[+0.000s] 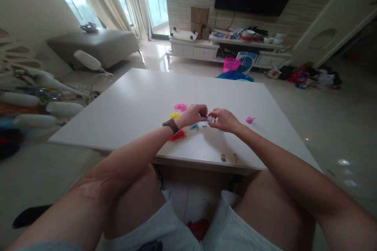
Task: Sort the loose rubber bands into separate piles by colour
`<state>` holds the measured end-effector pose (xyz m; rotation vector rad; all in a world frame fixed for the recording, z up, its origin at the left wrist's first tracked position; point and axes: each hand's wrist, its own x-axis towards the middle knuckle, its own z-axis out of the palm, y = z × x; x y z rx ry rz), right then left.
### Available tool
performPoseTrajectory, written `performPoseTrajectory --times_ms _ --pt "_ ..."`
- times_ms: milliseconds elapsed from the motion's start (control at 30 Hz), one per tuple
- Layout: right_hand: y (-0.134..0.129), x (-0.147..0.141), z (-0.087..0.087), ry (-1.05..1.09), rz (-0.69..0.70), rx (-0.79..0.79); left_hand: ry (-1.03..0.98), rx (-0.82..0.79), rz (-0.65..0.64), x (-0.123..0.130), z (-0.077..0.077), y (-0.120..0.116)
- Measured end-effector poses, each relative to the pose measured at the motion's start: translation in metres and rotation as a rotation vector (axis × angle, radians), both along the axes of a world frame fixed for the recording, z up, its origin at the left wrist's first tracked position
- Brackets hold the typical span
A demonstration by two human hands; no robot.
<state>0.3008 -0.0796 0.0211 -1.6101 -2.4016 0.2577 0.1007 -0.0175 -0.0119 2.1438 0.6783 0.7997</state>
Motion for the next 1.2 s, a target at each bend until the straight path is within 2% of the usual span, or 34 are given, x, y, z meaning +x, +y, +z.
performPoseTrajectory --times_ms 267,767,867,1000,1100,1200 --pt "0.002 0.002 0.000 0.048 -0.016 -0.020 -0.058 -0.086 0.070 -0.001 0.009 -0.004" --pt "0.003 0.004 -0.002 0.317 -0.048 -0.069 -0.049 -0.063 0.023 -0.002 0.018 -0.009" --pt "0.005 0.004 -0.003 0.418 -0.069 -0.126 -0.100 -0.036 0.068 -0.003 0.022 -0.010" --pt "0.009 0.004 -0.002 0.573 -0.158 -0.160 -0.161 0.021 0.230 -0.003 0.027 -0.007" --pt "0.012 0.007 0.000 0.650 -0.211 -0.141 -0.062 0.061 0.301 -0.009 0.025 0.001" --pt "0.012 0.009 0.001 0.694 -0.226 -0.133 0.219 0.063 0.227 -0.021 0.016 0.012"
